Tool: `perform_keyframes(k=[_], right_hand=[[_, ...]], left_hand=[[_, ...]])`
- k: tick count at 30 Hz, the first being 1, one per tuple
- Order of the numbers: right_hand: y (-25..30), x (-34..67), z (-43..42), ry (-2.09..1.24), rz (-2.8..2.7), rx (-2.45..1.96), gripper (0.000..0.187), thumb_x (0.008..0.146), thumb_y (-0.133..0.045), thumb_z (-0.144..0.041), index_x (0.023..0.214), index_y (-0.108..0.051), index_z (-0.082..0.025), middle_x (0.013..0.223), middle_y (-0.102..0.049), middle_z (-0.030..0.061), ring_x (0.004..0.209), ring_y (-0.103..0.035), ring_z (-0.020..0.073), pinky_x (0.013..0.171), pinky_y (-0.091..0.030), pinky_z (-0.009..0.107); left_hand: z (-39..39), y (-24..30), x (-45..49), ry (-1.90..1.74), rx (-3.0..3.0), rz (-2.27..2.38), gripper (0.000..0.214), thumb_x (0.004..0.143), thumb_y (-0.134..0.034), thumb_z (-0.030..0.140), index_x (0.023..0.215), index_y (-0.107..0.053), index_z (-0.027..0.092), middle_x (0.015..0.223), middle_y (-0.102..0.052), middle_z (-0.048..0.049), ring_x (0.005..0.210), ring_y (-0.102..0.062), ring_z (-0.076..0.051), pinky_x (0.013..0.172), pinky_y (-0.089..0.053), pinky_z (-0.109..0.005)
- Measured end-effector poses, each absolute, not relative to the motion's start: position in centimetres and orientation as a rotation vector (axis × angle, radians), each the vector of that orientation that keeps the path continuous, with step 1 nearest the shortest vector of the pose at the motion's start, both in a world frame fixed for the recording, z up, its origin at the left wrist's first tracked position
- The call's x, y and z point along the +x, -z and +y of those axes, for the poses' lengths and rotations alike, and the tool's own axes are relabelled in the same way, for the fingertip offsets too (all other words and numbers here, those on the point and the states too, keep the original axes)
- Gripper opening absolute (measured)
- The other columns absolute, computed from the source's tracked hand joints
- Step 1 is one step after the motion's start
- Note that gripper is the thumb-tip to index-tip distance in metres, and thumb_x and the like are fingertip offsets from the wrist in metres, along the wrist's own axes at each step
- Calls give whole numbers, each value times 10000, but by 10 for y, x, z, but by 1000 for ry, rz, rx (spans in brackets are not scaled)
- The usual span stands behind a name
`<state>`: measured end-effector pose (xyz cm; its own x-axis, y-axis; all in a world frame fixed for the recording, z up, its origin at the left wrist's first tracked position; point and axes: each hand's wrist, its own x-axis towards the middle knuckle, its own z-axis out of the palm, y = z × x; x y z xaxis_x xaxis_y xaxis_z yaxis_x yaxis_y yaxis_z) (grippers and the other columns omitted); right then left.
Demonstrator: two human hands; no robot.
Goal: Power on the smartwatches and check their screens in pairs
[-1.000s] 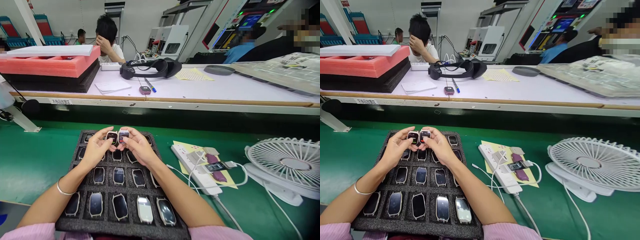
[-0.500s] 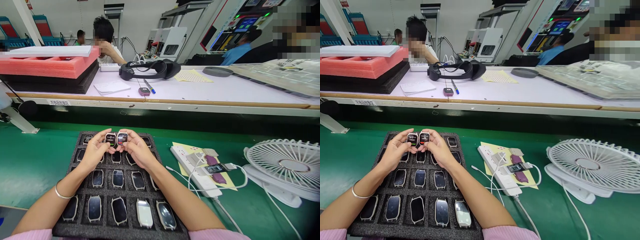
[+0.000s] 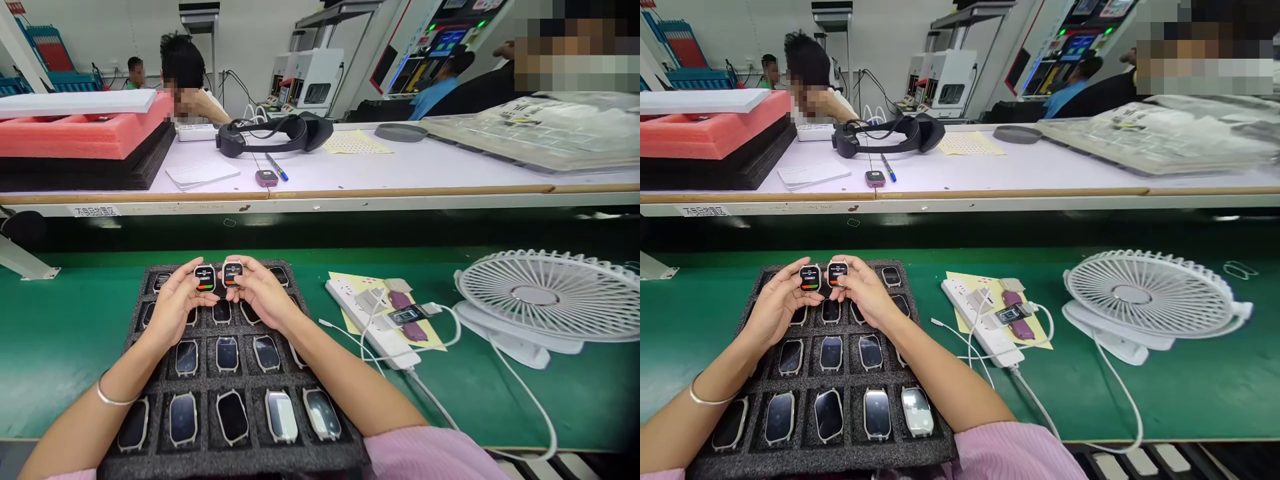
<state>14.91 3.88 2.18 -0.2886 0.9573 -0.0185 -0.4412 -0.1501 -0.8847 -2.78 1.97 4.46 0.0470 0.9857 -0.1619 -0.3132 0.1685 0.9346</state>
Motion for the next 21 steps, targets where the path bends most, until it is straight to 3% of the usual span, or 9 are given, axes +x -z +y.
perform_keyframes(k=[10,17,21], right_hand=[[-18,149,38,-1609,-1105,-743,373,746,-712,-206,1104,-612,-237,843,-691,-22,647,-672,135,610,-512,295],[-17,150,40,-1528,-1155,-855,345,753,-783,-315,1043,-622,-218,836,-678,-33,533,-584,75,497,-434,234],[-14,151,42,-1539,-1147,-890,327,764,-775,-331,1023,-616,-208,813,-694,-28,488,-553,61,476,-416,221]], left_hand=[[21,-38,-29,-1208,965,1040,527,765,-751,359,1246,-654,166,939,-732,-38,644,-738,-170,666,-625,-332],[21,-36,-29,-1178,1027,1068,527,764,-769,383,1235,-661,171,888,-717,-18,622,-737,-165,644,-632,-317],[21,-36,-28,-1171,1139,1110,468,765,-774,355,1175,-669,157,928,-729,-42,553,-683,-116,548,-580,-254]])
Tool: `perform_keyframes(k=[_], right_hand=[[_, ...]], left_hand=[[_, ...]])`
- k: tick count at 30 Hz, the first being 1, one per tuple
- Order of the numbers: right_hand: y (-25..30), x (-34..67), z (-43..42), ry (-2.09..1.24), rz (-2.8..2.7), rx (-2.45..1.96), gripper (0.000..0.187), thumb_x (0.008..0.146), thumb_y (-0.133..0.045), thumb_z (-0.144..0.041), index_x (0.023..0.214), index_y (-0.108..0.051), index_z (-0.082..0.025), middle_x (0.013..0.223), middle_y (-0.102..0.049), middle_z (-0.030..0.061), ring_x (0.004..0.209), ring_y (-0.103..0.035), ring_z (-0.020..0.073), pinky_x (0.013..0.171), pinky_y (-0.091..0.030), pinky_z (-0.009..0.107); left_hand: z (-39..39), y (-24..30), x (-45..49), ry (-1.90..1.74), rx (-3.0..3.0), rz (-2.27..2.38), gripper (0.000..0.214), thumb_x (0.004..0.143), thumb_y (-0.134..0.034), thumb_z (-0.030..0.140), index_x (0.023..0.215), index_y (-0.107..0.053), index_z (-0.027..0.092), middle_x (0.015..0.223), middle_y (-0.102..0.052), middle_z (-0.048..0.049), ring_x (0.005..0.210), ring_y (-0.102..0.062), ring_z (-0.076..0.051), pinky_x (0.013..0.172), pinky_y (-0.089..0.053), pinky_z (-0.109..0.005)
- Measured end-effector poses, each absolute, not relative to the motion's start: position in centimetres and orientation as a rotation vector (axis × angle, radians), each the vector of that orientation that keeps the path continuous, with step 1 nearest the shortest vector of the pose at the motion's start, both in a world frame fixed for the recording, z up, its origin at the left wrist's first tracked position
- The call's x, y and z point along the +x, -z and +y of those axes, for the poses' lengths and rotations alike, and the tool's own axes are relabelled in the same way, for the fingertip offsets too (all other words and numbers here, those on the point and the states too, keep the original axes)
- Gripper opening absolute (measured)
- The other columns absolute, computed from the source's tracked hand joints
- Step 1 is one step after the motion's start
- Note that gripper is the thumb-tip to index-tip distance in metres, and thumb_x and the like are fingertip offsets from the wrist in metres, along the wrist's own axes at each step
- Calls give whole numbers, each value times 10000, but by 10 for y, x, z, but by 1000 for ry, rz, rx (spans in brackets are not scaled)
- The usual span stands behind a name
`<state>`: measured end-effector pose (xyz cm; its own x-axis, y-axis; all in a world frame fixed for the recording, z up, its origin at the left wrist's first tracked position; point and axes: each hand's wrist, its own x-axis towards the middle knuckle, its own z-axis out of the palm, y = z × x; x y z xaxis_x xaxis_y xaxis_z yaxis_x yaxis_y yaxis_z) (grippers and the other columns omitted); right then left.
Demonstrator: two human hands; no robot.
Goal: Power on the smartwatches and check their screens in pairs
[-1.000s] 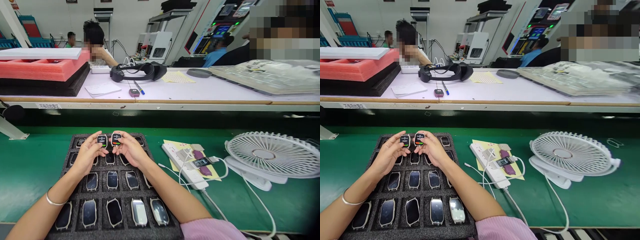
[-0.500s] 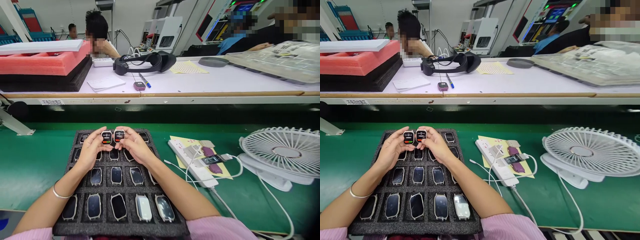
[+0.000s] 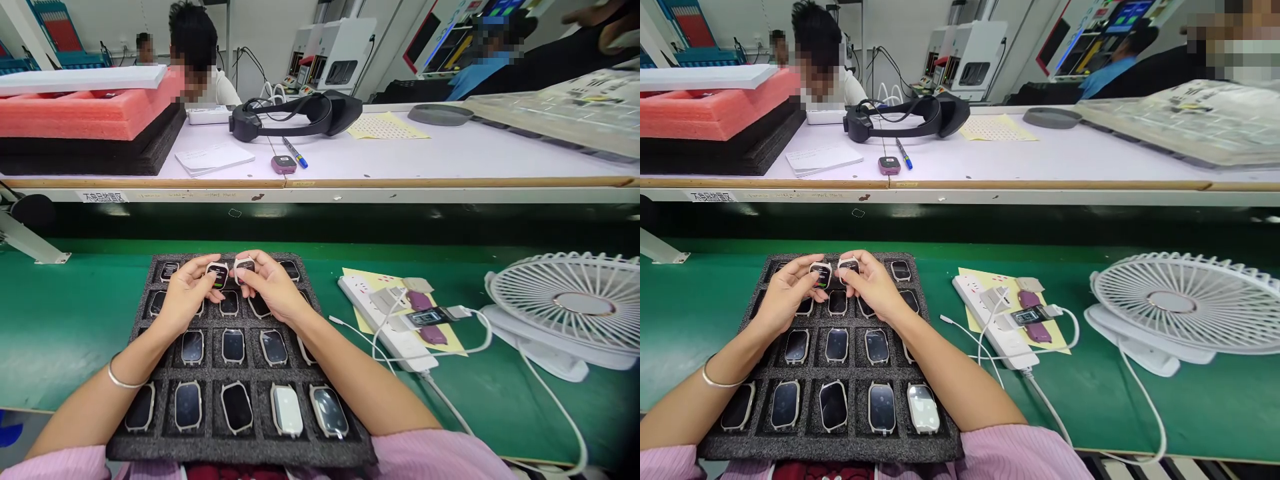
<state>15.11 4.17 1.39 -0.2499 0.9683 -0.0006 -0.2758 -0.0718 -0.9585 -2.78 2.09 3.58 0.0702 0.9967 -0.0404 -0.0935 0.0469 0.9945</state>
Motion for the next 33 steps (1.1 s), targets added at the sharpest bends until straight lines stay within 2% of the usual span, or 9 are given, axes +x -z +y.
perform_keyframes(k=[7,12,15,18,21,25,28,30,33], right_hand=[[-17,157,44,-1669,-1013,-769,410,710,-677,-160,1106,-597,-228,891,-710,-12,636,-686,131,598,-536,284],[-19,178,54,-1562,-1254,-823,598,714,-719,-148,1255,-494,-269,970,-667,-15,656,-669,121,628,-542,287],[-16,192,65,-1306,-1601,-1027,511,761,-685,-191,1241,-513,-228,985,-635,15,654,-648,142,633,-549,329],[-13,197,74,-791,-2033,-1303,431,759,-702,-196,1181,-616,-171,1130,-599,103,902,-675,239,840,-551,439],[-12,196,78,-525,-2292,-1459,451,790,-730,-256,1226,-663,-165,1303,-524,166,1210,-579,357,1007,-466,530],[-17,216,78,-476,-2341,-1501,557,851,-710,-370,1371,-609,-199,1335,-522,173,1269,-530,375,1014,-446,531],[-21,245,75,-346,-2282,-1645,333,947,-579,-388,1199,-708,-213,1198,-603,153,1198,-562,353,962,-448,502],[-21,258,72,-304,-2281,-1831,293,974,-529,-400,1035,-740,-205,1108,-631,145,1141,-579,346,913,-446,479],[-19,257,68,-272,-2318,-2025,310,987,-519,-405,1056,-718,-178,1140,-632,163,1133,-581,339,901,-426,450]], left_hand=[[35,-33,-29,-1089,1245,1062,635,665,-801,203,1246,-544,192,1153,-671,-75,622,-677,-91,634,-597,-275],[62,-25,-32,-821,1709,1194,485,760,-715,251,1210,-548,181,1071,-680,-84,700,-688,-161,691,-582,-347],[75,-21,-31,-589,2205,1366,419,758,-733,280,1153,-642,178,1078,-671,-104,966,-635,-279,898,-523,-468],[83,-19,-28,-497,2341,1432,444,730,-775,335,1139,-712,175,1176,-606,-153,1140,-510,-385,1002,-414,-569],[82,-21,-28,-417,2393,1455,533,734,-780,419,1212,-715,190,1182,-572,-167,1115,-486,-395,966,-408,-564],[63,-35,-54,-404,2542,1579,653,807,-703,530,1365,-619,202,1264,-551,-174,1135,-488,-376,954,-414,-505],[37,-46,-94,-327,2534,1893,431,921,-527,515,1102,-730,180,1092,-624,-158,1063,-557,-354,905,-440,-465],[20,-49,-118,-19,2433,2027,448,945,-438,520,906,-730,183,959,-642,-141,940,-607,-339,822,-460,-450],[3,-44,-136,252,2289,2056,478,930,-406,522,946,-722,164,999,-642,-160,912,-634,-341,774,-479,-433]])
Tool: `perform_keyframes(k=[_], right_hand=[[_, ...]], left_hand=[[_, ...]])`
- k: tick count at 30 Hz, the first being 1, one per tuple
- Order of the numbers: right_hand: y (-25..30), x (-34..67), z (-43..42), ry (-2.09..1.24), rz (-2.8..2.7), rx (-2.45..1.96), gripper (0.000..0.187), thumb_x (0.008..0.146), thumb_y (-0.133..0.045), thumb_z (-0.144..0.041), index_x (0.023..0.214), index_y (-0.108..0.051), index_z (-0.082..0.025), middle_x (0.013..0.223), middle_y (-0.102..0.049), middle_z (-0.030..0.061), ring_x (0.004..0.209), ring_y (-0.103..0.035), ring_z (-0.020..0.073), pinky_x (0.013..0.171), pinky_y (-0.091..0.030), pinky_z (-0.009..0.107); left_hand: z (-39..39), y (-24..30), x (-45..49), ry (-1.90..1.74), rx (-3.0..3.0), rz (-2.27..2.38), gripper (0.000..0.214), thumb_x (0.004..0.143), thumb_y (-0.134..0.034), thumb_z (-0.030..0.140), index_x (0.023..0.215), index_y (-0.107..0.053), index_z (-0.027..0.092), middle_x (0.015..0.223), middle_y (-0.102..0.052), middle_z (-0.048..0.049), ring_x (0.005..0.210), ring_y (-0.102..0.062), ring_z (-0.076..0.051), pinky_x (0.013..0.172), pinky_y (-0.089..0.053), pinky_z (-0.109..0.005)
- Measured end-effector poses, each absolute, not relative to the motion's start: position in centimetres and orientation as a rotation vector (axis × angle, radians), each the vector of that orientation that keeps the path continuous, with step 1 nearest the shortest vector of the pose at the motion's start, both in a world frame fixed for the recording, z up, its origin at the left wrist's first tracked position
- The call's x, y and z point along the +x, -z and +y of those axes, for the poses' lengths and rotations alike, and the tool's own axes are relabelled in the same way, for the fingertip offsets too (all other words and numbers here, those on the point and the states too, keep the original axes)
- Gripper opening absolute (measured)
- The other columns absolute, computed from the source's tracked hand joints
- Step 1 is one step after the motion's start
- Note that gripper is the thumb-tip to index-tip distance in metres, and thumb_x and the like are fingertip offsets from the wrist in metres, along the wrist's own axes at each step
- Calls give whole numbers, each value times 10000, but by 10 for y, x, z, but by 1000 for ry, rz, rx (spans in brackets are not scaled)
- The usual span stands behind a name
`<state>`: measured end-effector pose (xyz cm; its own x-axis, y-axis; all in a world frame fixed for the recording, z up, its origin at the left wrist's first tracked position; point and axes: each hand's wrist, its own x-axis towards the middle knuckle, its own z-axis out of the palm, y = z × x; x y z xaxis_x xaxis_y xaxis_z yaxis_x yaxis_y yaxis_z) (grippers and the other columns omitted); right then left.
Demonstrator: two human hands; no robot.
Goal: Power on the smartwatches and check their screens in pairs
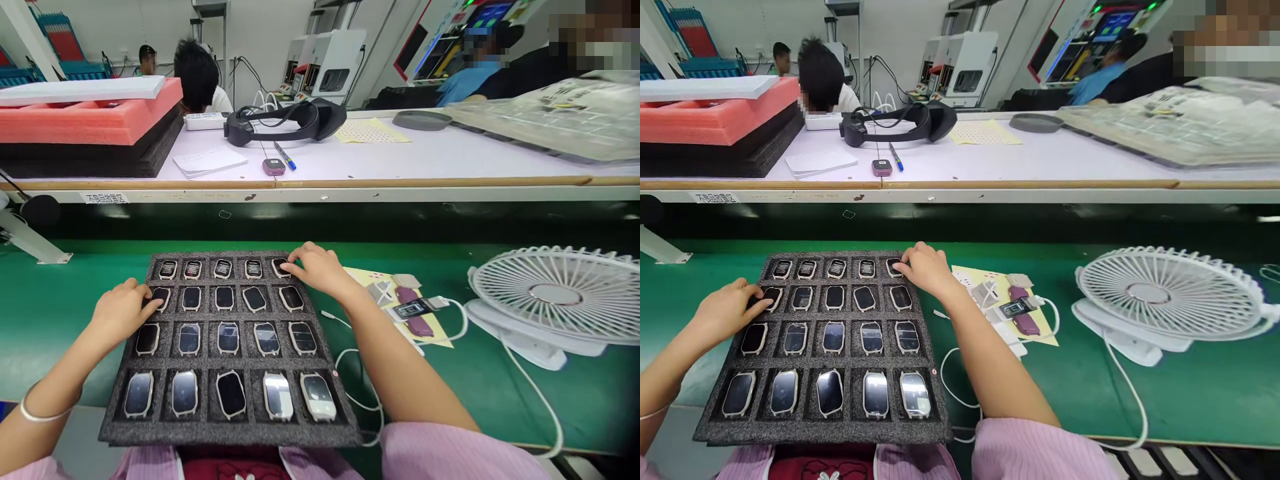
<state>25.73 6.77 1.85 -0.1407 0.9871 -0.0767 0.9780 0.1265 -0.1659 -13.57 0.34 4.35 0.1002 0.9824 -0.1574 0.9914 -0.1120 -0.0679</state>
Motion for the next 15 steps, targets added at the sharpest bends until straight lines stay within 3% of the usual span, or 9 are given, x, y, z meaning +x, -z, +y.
perform_keyframes(k=[3,6,9,11,15], right_hand=[[-16,241,66,-220,-2349,-2054,310,987,-532,-376,1111,-688,-138,1213,-615,198,1180,-571,347,904,-415,422],[-19,227,65,-274,-2271,-2024,254,917,-644,-363,1041,-656,-142,1155,-651,177,1147,-600,334,849,-422,367],[-26,218,61,-271,-2177,-2039,192,900,-634,-297,1022,-595,-155,1002,-692,137,974,-658,306,731,-410,334],[-33,210,56,-295,-2106,-1978,142,918,-574,-264,1020,-549,-169,883,-690,103,808,-657,272,655,-382,321],[-46,183,43,-959,-1796,-1328,232,890,-627,-371,972,-470,-222,798,-683,22,591,-571,158,593,-390,285]], left_hand=[[0,-32,-135,134,2296,2025,465,882,-458,561,910,-690,159,992,-634,-166,972,-617,-355,829,-475,-434],[4,-28,-133,-166,2182,1964,330,802,-564,530,813,-593,201,877,-628,-104,883,-607,-308,777,-459,-391],[4,-38,-128,-432,1991,1785,258,787,-603,464,779,-498,229,721,-568,-7,680,-546,-210,639,-394,-316],[3,-49,-118,-593,1785,1539,284,776,-666,452,819,-501,225,721,-559,18,653,-524,-168,616,-391,-289],[6,-73,-80,-846,1321,998,403,743,-778,421,1022,-598,193,876,-605,-8,682,-525,-119,622,-441,-264]])
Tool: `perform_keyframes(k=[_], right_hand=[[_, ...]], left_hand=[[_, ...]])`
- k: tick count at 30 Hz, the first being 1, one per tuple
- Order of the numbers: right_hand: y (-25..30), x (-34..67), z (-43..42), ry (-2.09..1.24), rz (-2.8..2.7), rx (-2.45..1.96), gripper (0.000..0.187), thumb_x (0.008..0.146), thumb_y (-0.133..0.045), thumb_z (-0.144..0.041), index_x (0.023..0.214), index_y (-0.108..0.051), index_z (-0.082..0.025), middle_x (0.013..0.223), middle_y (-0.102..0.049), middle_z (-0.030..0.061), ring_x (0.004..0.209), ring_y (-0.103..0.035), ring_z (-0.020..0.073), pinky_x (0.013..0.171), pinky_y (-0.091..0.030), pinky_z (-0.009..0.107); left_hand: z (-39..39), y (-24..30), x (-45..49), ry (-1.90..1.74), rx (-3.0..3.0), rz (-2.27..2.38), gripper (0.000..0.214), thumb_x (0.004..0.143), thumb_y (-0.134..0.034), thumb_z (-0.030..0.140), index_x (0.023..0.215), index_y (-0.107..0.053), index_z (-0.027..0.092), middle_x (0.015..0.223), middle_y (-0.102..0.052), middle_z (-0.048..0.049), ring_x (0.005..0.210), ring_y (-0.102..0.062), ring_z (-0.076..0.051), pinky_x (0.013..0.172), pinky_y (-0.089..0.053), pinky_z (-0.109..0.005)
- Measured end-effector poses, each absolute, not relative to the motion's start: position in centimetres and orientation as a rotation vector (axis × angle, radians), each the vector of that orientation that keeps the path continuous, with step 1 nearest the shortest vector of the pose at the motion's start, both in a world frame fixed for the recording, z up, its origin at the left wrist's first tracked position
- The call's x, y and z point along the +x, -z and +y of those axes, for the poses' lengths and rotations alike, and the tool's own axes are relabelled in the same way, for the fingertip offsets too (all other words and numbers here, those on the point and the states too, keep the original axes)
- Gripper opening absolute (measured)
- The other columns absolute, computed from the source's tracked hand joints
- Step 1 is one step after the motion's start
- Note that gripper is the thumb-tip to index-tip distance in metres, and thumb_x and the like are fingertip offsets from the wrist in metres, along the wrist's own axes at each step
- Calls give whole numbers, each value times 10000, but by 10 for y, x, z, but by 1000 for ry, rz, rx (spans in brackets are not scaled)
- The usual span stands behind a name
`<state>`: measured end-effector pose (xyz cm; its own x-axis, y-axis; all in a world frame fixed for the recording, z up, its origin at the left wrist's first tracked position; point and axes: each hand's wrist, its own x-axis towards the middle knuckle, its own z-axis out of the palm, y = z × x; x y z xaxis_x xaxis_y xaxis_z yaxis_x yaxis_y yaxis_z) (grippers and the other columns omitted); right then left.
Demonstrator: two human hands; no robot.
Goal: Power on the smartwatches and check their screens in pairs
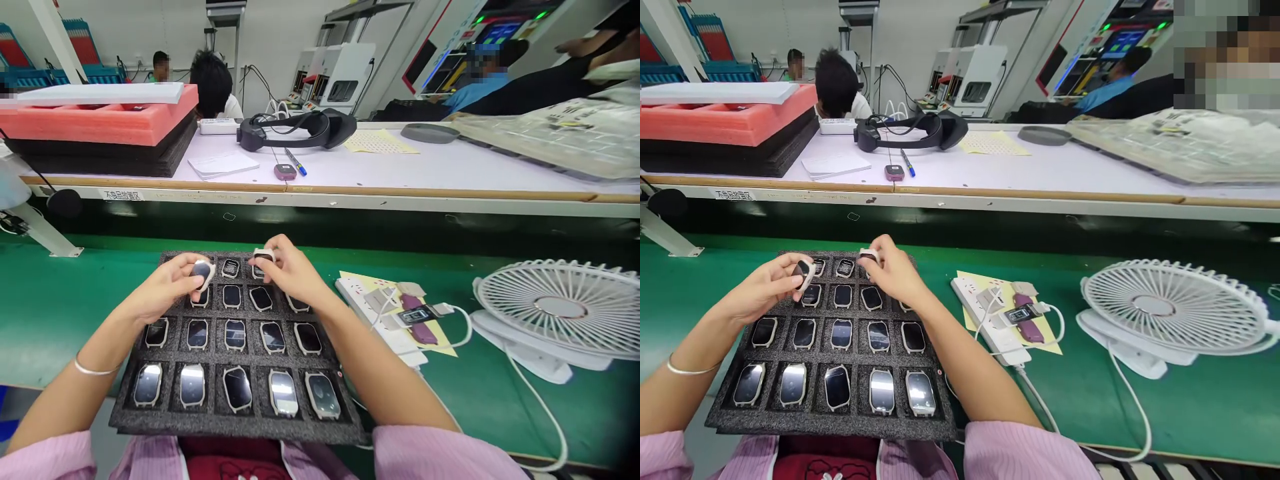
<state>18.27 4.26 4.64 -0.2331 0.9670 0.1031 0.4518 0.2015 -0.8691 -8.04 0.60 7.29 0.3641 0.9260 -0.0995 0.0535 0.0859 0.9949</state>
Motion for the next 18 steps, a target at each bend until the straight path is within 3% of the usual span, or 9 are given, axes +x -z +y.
perform_keyframes(k=[4,7,11,15,18], right_hand=[[-47,155,34,-1615,-1331,-841,417,799,-757,-474,1040,-558,-199,864,-713,25,544,-510,90,551,-397,258],[-37,145,30,-1823,-1063,-759,449,747,-832,-399,1094,-637,-192,848,-696,7,645,-610,107,608,-456,255],[-23,144,27,-1913,-953,-713,464,713,-879,-323,1111,-668,-214,943,-704,9,774,-697,134,738,-531,282],[-15,145,29,-1912,-982,-726,522,722,-884,-306,1182,-647,-243,1028,-697,11,755,-714,130,767,-556,306],[-12,147,31,-1909,-1010,-723,515,709,-892,-302,1159,-647,-253,1026,-681,0,726,-712,122,738,-558,300]], left_hand=[[17,-78,-46,-903,1071,846,382,700,-825,405,907,-623,156,787,-584,-1,603,-491,-83,575,-408,-243],[22,-67,-34,-974,1078,979,401,667,-834,383,886,-584,160,719,-559,26,552,-471,-72,535,-373,-229],[23,-44,-33,-1075,1238,1177,348,698,-765,352,924,-568,177,742,-545,43,554,-463,-80,538,-382,-240],[23,-30,-38,-1160,1477,1296,293,746,-671,301,1004,-585,189,903,-621,-11,833,-592,-159,774,-474,-301],[24,-26,-40,-1098,1608,1343,258,768,-617,292,1008,-589,200,933,-640,-25,889,-600,-191,816,-474,-331]])
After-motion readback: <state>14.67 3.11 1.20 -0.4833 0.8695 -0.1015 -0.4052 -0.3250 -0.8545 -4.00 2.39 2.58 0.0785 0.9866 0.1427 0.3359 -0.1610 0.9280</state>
